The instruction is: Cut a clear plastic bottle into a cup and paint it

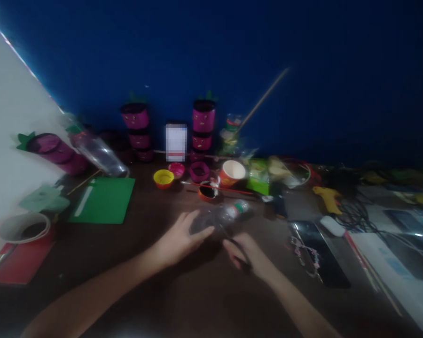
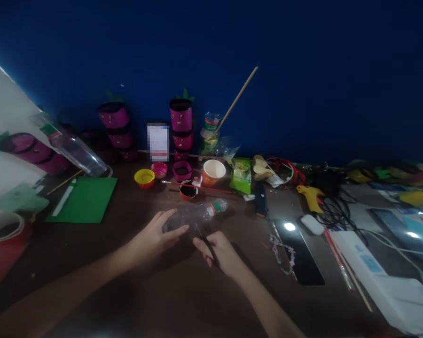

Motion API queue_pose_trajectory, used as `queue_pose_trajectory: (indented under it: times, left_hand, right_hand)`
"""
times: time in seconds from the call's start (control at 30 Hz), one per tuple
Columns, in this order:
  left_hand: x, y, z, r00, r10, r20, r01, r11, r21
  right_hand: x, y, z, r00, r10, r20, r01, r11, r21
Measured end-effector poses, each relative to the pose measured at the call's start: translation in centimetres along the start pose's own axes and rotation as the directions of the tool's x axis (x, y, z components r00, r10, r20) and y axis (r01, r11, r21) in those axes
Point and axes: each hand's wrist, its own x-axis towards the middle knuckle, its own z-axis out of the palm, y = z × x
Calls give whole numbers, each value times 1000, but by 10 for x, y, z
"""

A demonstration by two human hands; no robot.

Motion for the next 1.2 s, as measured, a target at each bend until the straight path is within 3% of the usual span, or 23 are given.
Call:
queue_pose_trajectory:
  times: [0.2, 0.5, 0.83, 1.2]
  left_hand:
    - [1, 1, -2, 999, -38, 26, 38, 999, -12]
    - [2, 2, -1, 1000, -19, -10, 19, 1000, 12]
    - [2, 3, -3, 998, -48, 35, 47, 999, 19]
    - [1, 1, 0, 1000, -30, -4, 30, 999, 16]
  right_hand:
    - [3, 2, -2, 995, -96, 6, 96, 995, -22]
    - [0, 8, 3, 997, -69, -30, 69, 998, 4]
    - [-4, 6, 2, 999, -37, -37, 38, 999, 23]
    - [-10, -6, 2, 999, 28, -44, -27, 999, 27]
